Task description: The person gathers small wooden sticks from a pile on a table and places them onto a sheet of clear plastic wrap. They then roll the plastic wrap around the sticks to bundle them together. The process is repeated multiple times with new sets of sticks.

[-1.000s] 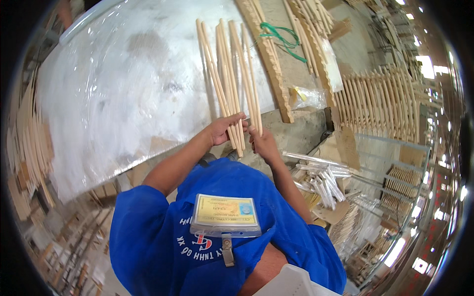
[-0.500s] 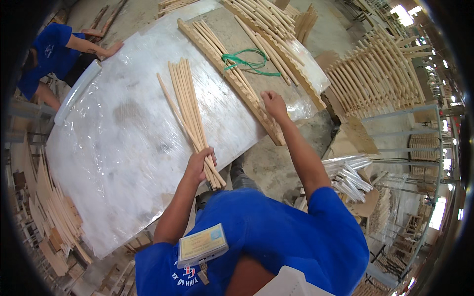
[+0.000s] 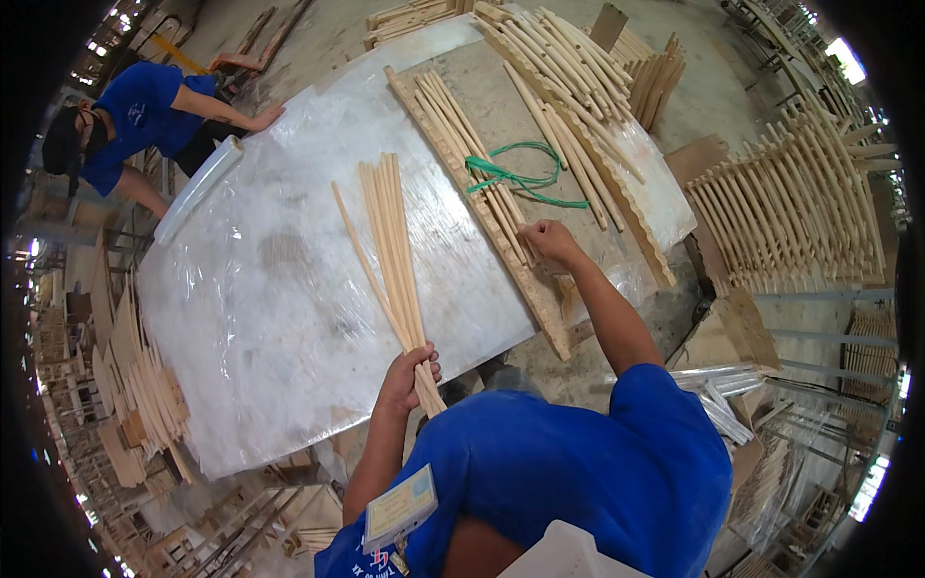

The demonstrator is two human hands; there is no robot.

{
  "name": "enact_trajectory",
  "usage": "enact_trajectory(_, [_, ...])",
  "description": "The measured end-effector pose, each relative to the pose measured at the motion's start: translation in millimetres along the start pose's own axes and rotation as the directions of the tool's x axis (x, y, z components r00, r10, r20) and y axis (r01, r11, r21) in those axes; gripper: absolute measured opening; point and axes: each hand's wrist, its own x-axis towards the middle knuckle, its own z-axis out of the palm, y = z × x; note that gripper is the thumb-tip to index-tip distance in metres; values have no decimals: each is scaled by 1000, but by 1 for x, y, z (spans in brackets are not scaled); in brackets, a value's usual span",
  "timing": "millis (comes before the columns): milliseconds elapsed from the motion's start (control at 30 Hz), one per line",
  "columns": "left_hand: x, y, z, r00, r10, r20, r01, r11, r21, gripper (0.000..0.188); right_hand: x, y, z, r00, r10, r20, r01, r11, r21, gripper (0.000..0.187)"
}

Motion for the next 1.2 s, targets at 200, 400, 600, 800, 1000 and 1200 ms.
enact_trajectory(200, [11, 4, 12, 994, -55, 98, 59, 997, -43, 22, -36, 20, -30, 996, -90, 24, 87, 992, 91, 54])
enact_trajectory(400, [16, 9, -6, 980, -78, 183, 92, 993, -70, 19, -199, 53, -41, 978, 147, 149, -171, 971, 169, 54])
enact_trajectory(600, [11, 11, -35, 953, -106, 283, 123, 991, -44, 15, -452, 61, 5, 860, 504, 82, -469, 717, 515, 54])
enact_trajectory(800, [-21, 3, -89, 883, -180, 433, 231, 971, -66, 15, -518, 9, 105, 936, 346, 70, -299, 671, 679, 43])
enact_trajectory(1000, [-58, -14, -103, 865, -174, 470, 232, 970, -68, 22, -392, -56, 224, 968, 118, 223, -215, 849, 484, 53])
enact_trajectory(1200, [-84, 20, -161, 887, -67, 458, 26, 995, 94, 24, -365, -115, 273, 738, -179, 651, 249, 968, -16, 99])
